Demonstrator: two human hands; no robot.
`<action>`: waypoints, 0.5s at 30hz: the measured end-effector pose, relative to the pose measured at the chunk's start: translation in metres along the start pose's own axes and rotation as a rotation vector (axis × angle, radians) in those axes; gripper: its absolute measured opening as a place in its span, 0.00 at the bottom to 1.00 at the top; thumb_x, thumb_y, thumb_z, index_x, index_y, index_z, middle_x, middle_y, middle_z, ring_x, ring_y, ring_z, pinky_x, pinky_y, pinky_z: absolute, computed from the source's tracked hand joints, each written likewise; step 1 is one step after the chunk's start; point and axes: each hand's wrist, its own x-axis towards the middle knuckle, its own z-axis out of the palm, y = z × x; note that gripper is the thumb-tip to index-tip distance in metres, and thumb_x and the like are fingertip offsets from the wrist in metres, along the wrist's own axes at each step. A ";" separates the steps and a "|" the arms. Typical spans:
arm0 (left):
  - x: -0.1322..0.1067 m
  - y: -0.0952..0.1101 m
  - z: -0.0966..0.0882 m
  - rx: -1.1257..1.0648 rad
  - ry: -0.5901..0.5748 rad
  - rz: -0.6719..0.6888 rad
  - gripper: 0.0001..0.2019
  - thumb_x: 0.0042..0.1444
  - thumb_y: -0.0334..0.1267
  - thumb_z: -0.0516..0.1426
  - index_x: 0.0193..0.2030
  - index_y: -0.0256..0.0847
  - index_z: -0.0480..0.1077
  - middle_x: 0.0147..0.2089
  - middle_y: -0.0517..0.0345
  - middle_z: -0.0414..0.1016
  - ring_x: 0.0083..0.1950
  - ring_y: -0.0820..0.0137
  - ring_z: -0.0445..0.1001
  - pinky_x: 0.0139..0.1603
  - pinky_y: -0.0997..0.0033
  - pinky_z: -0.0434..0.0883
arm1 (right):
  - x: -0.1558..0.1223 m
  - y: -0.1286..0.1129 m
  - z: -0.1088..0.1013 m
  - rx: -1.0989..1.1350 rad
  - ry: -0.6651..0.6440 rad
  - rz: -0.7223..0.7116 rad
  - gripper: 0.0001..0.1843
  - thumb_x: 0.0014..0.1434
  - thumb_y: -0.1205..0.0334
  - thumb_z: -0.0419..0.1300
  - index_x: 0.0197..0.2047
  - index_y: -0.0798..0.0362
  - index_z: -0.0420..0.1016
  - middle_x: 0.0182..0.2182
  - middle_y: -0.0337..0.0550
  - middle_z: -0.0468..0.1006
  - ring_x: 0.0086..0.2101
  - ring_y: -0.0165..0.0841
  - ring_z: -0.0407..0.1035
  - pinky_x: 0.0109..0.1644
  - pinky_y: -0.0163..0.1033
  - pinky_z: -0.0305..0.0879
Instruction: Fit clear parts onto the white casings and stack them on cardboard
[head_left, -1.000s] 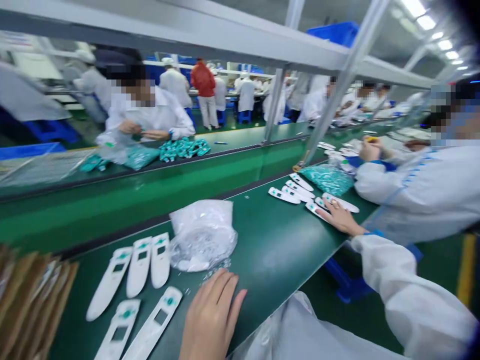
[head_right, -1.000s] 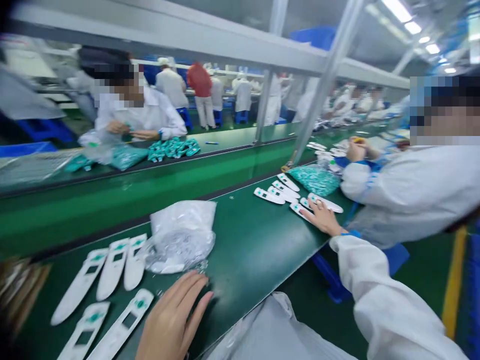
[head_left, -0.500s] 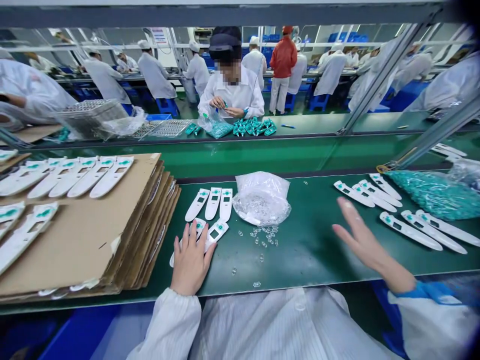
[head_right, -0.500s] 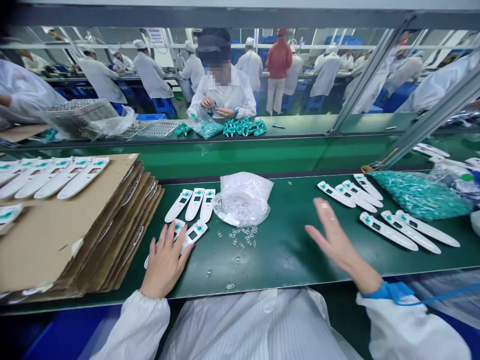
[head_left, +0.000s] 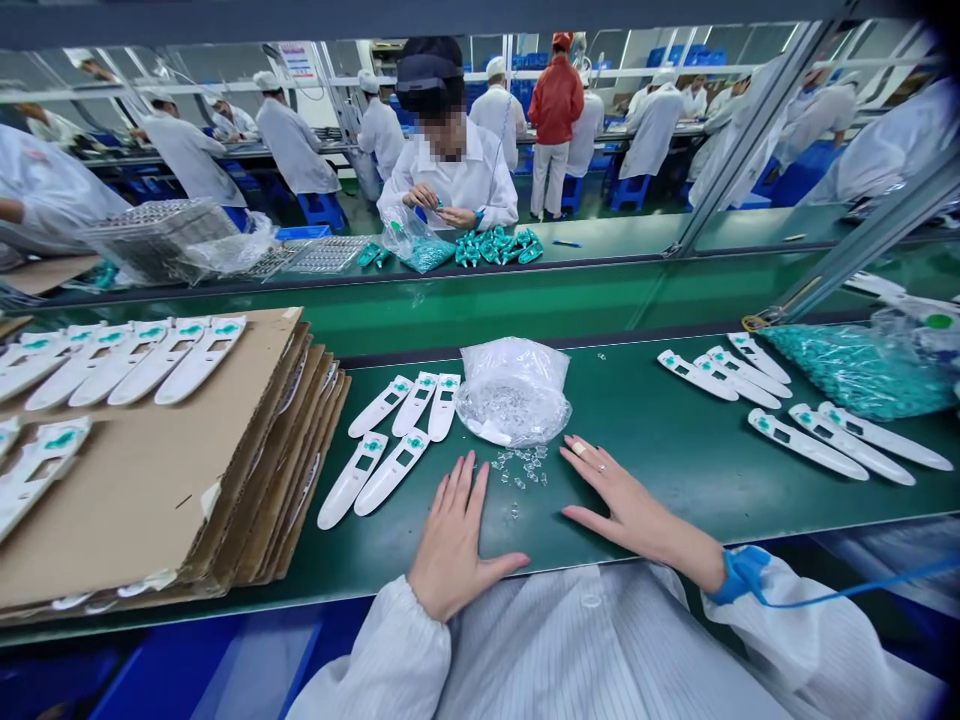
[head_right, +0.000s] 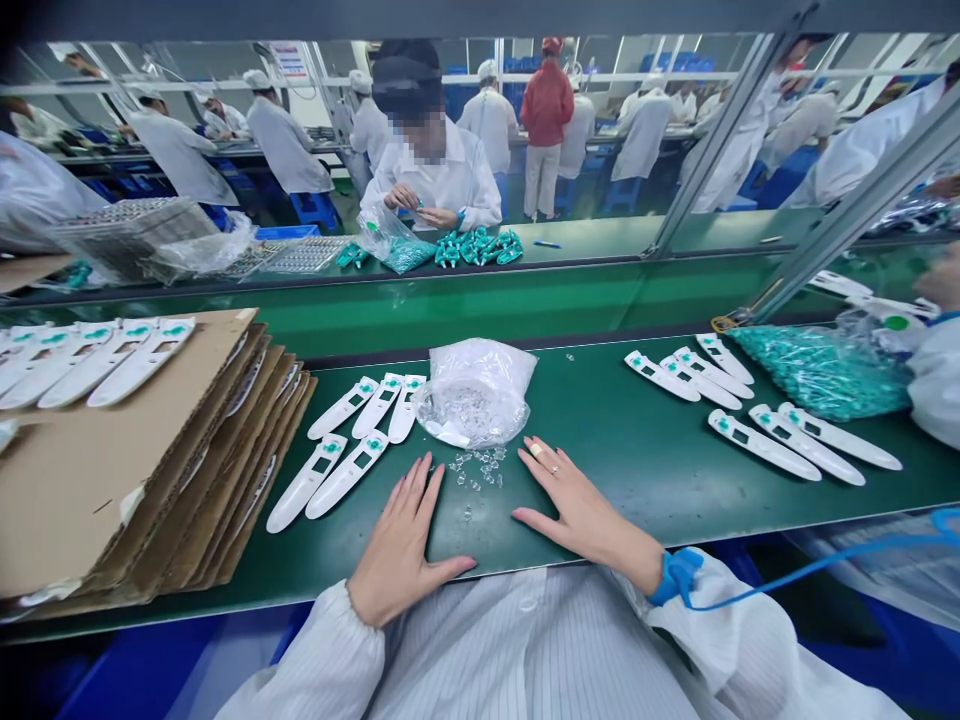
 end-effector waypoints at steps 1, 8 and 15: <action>0.006 0.001 0.003 -0.019 -0.001 0.007 0.57 0.57 0.70 0.57 0.79 0.37 0.37 0.80 0.33 0.40 0.79 0.42 0.44 0.73 0.35 0.57 | 0.002 0.000 0.002 0.010 0.016 -0.012 0.41 0.69 0.39 0.56 0.77 0.47 0.53 0.75 0.50 0.51 0.73 0.48 0.46 0.76 0.63 0.47; 0.047 0.007 0.012 -0.110 -0.106 0.144 0.47 0.63 0.66 0.54 0.77 0.36 0.48 0.78 0.32 0.47 0.79 0.45 0.48 0.74 0.40 0.58 | 0.017 0.012 0.005 0.086 0.170 0.044 0.31 0.72 0.43 0.52 0.71 0.49 0.65 0.69 0.52 0.65 0.68 0.46 0.60 0.71 0.59 0.62; 0.087 0.018 0.020 -0.183 -0.100 0.276 0.47 0.59 0.65 0.59 0.75 0.33 0.55 0.75 0.25 0.52 0.76 0.38 0.54 0.71 0.38 0.62 | 0.022 0.027 0.001 0.146 0.299 0.102 0.25 0.72 0.46 0.51 0.64 0.49 0.72 0.63 0.50 0.74 0.63 0.47 0.68 0.68 0.59 0.66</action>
